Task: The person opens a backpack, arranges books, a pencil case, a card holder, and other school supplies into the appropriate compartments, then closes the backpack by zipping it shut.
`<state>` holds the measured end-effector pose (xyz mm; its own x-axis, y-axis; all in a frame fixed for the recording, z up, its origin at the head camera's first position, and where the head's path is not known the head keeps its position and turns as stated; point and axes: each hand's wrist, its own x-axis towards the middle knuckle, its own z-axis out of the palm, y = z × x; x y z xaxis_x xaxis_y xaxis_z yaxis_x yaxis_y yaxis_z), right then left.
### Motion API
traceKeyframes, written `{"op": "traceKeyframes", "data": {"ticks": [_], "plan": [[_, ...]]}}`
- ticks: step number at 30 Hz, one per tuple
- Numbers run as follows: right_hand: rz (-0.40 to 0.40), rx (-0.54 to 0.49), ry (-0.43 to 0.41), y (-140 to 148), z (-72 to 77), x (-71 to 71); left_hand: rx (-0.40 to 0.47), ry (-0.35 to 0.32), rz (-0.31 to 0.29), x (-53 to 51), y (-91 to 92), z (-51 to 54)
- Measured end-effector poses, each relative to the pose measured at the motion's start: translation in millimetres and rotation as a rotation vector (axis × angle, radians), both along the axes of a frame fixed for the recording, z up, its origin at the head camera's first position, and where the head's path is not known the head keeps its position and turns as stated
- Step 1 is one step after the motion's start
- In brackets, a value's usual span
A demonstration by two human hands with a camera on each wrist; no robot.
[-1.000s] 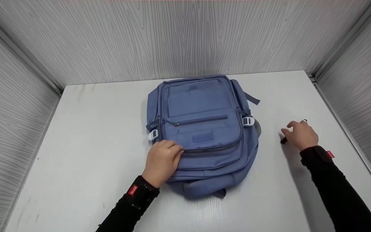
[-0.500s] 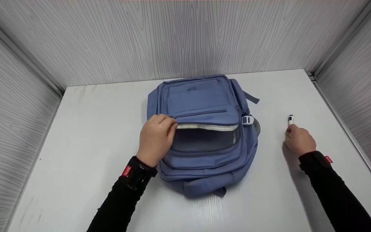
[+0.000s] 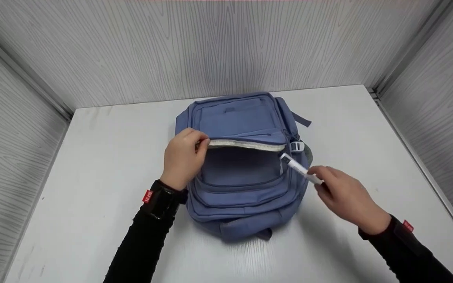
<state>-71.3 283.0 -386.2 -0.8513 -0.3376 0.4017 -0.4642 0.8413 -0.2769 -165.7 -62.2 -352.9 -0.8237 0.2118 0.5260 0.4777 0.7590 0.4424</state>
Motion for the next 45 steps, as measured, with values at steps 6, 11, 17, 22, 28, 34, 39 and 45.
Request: {"op": "traceKeyframes", "data": {"ticks": [6,11,17,22,28,34,39,45], "plan": [[0.211,0.072,0.257,-49.1,4.2,-18.4,0.010,-0.012,0.003,0.6,-0.4,-0.9],[0.205,0.178,0.347,-82.8,-11.2,-46.3,0.017,-0.026,-0.001,1.6,0.8,-3.5],[0.059,0.292,0.287,-100.9,-28.0,-65.4,0.028,-0.029,-0.023,6.0,0.2,-5.6],[-0.041,0.252,0.222,-105.5,-33.3,-75.9,0.037,-0.035,-0.031,9.4,-2.1,-6.9],[-0.047,0.214,0.194,-99.6,-35.5,-70.7,0.020,-0.046,-0.035,12.2,-5.1,-11.6],[0.087,0.176,0.400,-84.7,-34.3,-56.0,0.013,-0.044,-0.048,16.2,-8.1,-16.1],[0.188,0.042,0.489,-65.0,-33.7,-54.3,0.006,-0.031,-0.061,23.3,-10.4,-22.3],[0.098,-0.105,0.489,-37.5,-29.8,-68.7,-0.017,-0.014,-0.076,37.6,-11.1,-35.9]]}}
